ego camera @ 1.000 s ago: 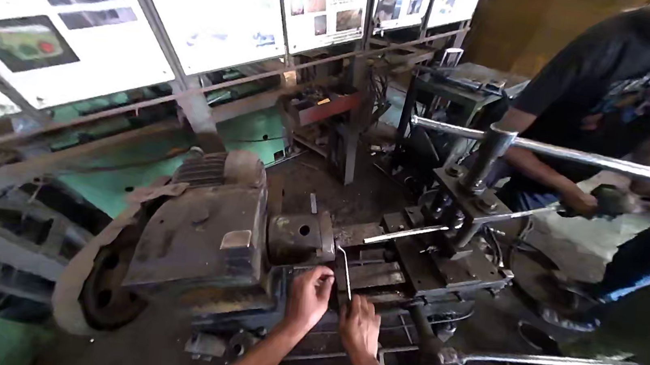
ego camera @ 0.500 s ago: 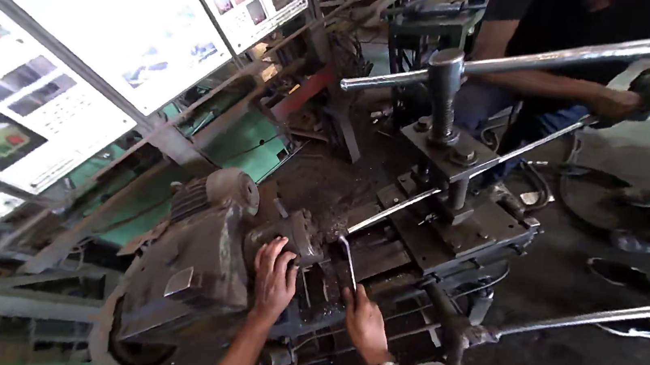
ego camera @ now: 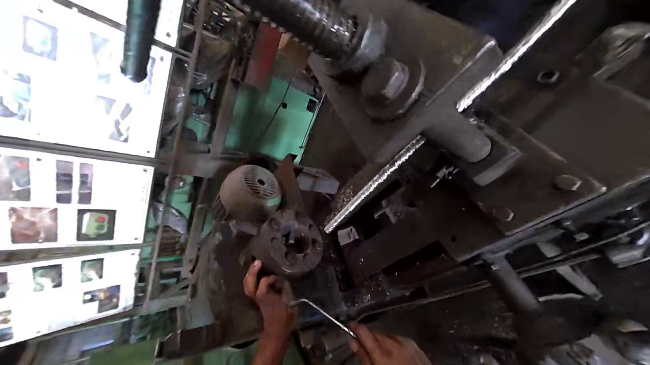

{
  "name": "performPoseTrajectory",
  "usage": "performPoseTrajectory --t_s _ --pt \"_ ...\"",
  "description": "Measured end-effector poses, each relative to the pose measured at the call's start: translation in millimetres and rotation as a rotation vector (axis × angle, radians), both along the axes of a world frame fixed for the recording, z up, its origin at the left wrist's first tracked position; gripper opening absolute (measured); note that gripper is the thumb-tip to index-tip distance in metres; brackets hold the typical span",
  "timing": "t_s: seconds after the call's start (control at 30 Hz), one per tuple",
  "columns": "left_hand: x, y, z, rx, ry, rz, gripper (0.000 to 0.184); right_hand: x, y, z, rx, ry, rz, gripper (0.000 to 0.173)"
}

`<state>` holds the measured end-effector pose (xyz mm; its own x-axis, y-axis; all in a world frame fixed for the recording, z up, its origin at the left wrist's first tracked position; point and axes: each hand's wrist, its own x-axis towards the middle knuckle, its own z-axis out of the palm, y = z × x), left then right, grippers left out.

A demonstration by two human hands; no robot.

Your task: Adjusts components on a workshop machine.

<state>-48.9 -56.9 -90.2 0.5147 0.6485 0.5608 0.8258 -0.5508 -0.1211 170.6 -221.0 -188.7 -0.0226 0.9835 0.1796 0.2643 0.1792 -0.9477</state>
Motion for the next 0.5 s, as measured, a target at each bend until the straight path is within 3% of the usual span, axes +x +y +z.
performPoseTrajectory --t_s 0.23,0.5 --pt "-1 -1 1 -0.036 -0.035 -0.037 0.012 3 23 -10 0.156 0.078 -0.006 0.035" --pt "2 -8 4 -0.049 0.037 -0.033 0.021 9 23 -22 0.012 0.146 0.173 0.037"
